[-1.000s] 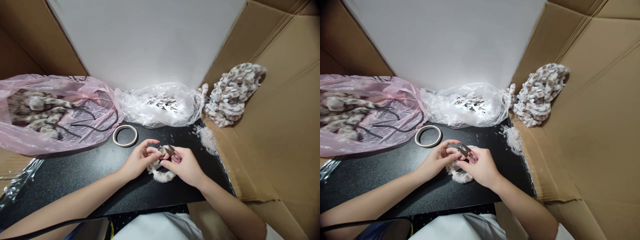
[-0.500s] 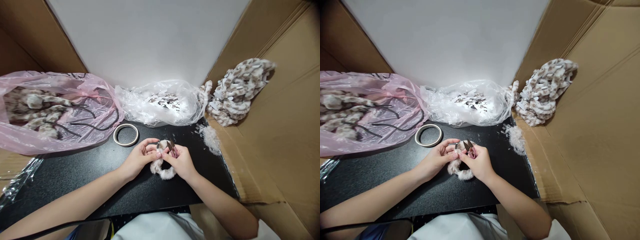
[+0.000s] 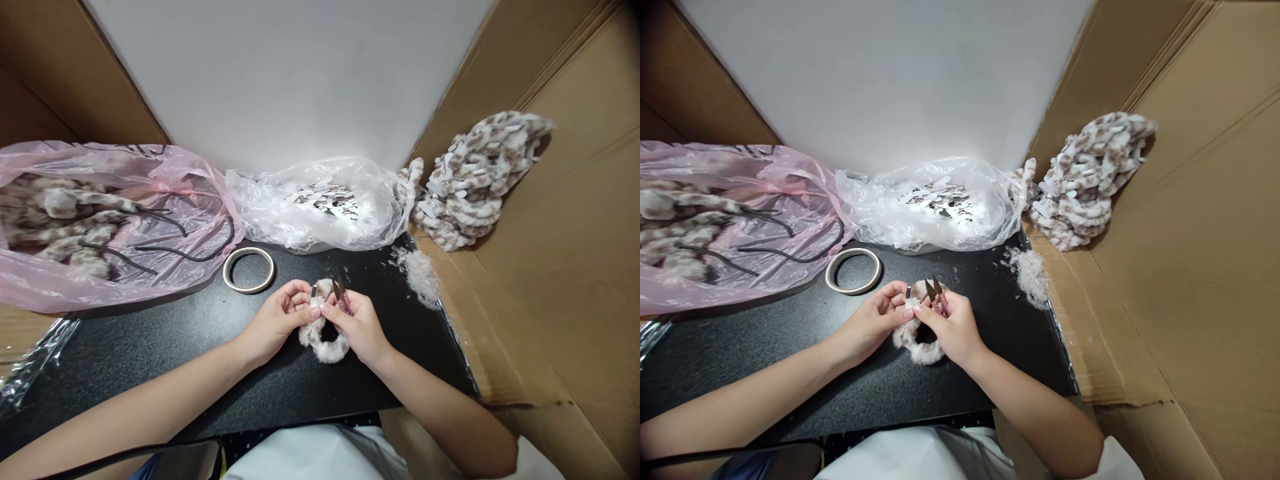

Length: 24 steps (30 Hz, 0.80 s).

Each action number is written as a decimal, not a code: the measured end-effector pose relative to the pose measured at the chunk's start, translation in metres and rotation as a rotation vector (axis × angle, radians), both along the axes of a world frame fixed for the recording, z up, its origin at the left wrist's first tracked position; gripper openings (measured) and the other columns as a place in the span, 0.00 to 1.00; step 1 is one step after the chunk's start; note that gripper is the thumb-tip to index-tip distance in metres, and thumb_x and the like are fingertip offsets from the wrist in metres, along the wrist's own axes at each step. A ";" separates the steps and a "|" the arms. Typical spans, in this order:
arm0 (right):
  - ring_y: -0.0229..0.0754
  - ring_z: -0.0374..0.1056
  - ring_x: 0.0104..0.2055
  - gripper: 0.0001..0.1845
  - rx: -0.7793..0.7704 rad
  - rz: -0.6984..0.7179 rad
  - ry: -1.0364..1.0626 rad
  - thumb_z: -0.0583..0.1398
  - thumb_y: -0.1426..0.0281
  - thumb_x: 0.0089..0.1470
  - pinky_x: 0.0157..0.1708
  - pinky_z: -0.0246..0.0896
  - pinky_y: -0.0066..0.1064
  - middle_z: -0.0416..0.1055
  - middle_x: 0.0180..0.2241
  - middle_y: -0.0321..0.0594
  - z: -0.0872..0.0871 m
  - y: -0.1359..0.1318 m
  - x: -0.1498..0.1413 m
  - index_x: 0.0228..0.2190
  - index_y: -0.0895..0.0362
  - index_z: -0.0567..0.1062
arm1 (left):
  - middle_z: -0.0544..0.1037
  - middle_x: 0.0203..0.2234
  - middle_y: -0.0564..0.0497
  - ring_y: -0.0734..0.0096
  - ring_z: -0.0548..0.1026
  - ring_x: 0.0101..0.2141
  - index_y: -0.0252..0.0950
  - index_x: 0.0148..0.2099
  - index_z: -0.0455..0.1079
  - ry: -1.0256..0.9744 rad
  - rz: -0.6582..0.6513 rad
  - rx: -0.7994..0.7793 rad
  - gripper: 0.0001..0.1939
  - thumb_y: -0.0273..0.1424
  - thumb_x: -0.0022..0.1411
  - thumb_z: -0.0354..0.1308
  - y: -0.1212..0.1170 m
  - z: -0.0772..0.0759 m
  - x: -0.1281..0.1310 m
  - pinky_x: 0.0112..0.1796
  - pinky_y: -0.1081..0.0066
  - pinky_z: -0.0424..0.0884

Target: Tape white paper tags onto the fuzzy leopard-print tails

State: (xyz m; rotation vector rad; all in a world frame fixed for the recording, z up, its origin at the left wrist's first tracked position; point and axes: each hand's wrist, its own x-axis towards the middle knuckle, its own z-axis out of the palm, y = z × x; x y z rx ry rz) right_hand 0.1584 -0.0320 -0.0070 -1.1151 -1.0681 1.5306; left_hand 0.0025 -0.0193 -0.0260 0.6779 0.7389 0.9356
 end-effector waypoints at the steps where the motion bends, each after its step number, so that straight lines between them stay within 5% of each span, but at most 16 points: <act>1: 0.29 0.46 0.19 0.16 -0.015 0.004 0.033 0.67 0.62 0.44 0.19 0.43 0.24 0.55 0.17 0.27 -0.001 0.000 -0.001 0.22 0.58 0.68 | 0.77 0.28 0.55 0.77 0.76 0.29 0.35 0.38 0.65 -0.005 0.007 0.004 0.21 0.27 0.46 0.73 0.000 0.000 0.001 0.33 0.78 0.72; 15: 0.25 0.49 0.16 0.25 -0.252 0.084 0.143 0.73 0.66 0.31 0.12 0.49 0.19 0.60 0.20 0.24 0.003 0.008 0.007 0.30 0.57 0.68 | 0.79 0.24 0.56 0.75 0.77 0.24 0.35 0.38 0.66 0.097 0.025 0.063 0.21 0.28 0.45 0.73 -0.002 0.011 -0.003 0.28 0.78 0.72; 24: 0.27 0.55 0.19 0.25 -0.211 0.035 0.107 0.73 0.68 0.32 0.13 0.50 0.19 0.64 0.23 0.26 0.003 0.007 0.004 0.30 0.57 0.66 | 0.80 0.24 0.52 0.72 0.77 0.23 0.37 0.45 0.60 0.099 -0.081 0.134 0.19 0.33 0.58 0.65 -0.005 0.022 -0.004 0.24 0.78 0.69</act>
